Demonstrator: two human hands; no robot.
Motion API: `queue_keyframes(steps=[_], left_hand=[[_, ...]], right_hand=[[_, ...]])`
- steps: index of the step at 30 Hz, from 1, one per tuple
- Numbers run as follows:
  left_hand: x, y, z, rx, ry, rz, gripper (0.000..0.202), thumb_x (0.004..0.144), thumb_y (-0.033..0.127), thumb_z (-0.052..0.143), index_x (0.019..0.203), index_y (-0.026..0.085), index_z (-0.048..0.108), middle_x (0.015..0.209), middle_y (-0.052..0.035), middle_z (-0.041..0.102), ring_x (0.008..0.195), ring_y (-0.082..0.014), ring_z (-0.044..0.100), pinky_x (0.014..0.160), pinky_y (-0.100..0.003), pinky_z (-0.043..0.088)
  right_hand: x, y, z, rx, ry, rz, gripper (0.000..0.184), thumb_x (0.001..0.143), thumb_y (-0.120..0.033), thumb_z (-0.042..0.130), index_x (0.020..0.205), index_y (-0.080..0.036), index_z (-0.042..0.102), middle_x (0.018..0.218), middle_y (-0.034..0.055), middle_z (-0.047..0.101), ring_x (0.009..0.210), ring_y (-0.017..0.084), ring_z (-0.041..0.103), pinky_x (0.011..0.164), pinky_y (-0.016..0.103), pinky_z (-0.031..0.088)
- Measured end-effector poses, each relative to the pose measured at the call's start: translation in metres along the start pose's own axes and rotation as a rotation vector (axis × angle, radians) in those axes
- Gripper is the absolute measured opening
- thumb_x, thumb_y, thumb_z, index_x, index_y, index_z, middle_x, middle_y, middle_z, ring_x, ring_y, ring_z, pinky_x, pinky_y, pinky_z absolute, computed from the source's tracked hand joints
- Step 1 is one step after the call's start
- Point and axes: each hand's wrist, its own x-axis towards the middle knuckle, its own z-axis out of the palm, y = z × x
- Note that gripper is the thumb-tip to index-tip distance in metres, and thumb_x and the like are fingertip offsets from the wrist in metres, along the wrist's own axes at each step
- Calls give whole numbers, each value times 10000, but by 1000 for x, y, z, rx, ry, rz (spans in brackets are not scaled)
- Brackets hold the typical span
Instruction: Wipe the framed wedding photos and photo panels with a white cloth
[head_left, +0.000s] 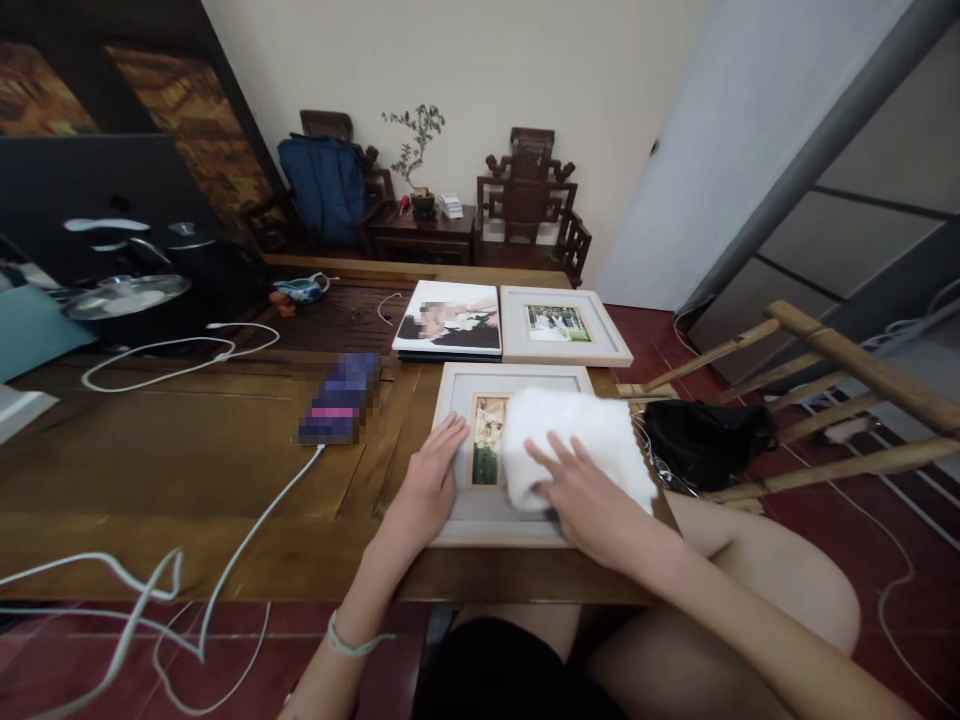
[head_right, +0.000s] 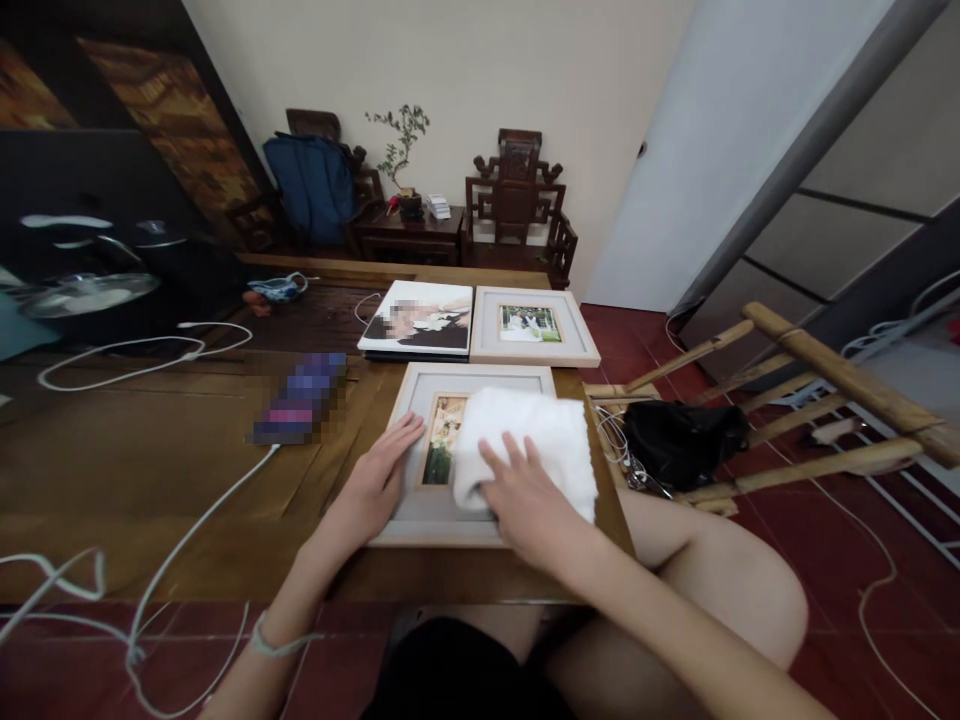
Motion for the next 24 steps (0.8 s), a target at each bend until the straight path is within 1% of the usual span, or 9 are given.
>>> queue_keyframes(steps=[2, 4, 7, 9, 12, 15, 18, 21, 24], left_hand=[[0, 0, 1, -11, 13, -2, 472, 875, 58, 356, 1297, 212, 499, 1362, -104, 524, 1340, -218, 390, 1110, -489, 319], [-1, -1, 2, -19, 14, 3, 472, 879, 59, 348, 1303, 207, 493, 1369, -109, 515, 1344, -220, 383, 1110, -492, 318], [-3, -3, 3, -5, 0, 25, 485, 885, 52, 331, 1324, 204, 468, 1388, -116, 493, 1356, -221, 363, 1105, -506, 315], [-4, -6, 4, 10, -7, 47, 497, 883, 42, 328, 1334, 206, 456, 1390, -118, 490, 1359, -221, 357, 1101, -515, 315], [-4, -10, 3, 14, -34, 81, 521, 869, 27, 341, 1342, 220, 445, 1389, -114, 491, 1360, -227, 354, 1086, -529, 328], [-2, -11, 2, 15, -66, 74, 536, 860, 18, 344, 1343, 228, 445, 1390, -113, 491, 1359, -234, 357, 1074, -544, 336], [-1, -9, 0, 9, -57, 70, 519, 868, 25, 339, 1337, 217, 453, 1378, -122, 500, 1356, -233, 361, 1071, -539, 341], [-2, -7, 0, 6, -43, 71, 501, 883, 41, 327, 1340, 210, 444, 1381, -127, 495, 1362, -230, 351, 1068, -540, 342], [-3, -3, 1, 25, -37, 21, 489, 901, 63, 305, 1357, 198, 418, 1406, -137, 464, 1371, -224, 334, 1081, -535, 319]], right_hand=[[-28, -20, -13, 100, -75, -63, 457, 733, -6, 463, 1126, -144, 651, 1471, 129, 362, 1350, 376, 285, 1067, 559, 302], [-44, -34, -22, 169, -115, -105, 473, 724, -2, 454, 1125, -157, 651, 1471, 105, 367, 1344, 342, 316, 1073, 521, 324], [-39, -37, -18, 209, -83, -98, 500, 700, 12, 448, 1121, -164, 653, 1475, 89, 360, 1357, 328, 295, 1083, 526, 305], [-20, -24, -6, 201, 3, -68, 522, 684, 29, 440, 1116, -168, 658, 1478, 80, 355, 1373, 330, 254, 1091, 549, 271], [20, 14, 12, 112, 179, -21, 525, 649, 65, 435, 1057, -154, 683, 1476, 70, 362, 1386, 335, 210, 1115, 559, 196], [59, 55, 14, 11, 320, 87, 556, 623, 101, 437, 1072, -133, 668, 1483, 96, 343, 1384, 340, 213, 1103, 575, 195], [81, 74, 10, -36, 348, 135, 560, 637, 105, 453, 1090, -152, 661, 1488, 106, 329, 1386, 358, 198, 1067, 631, 200], [75, 61, 13, -49, 264, 76, 508, 657, 96, 450, 1027, -154, 691, 1479, 93, 351, 1382, 391, 179, 1058, 661, 177], [39, 24, 12, 5, 149, 8, 473, 664, 63, 456, 1030, -128, 687, 1495, 97, 322, 1378, 412, 161, 1078, 645, 168]])
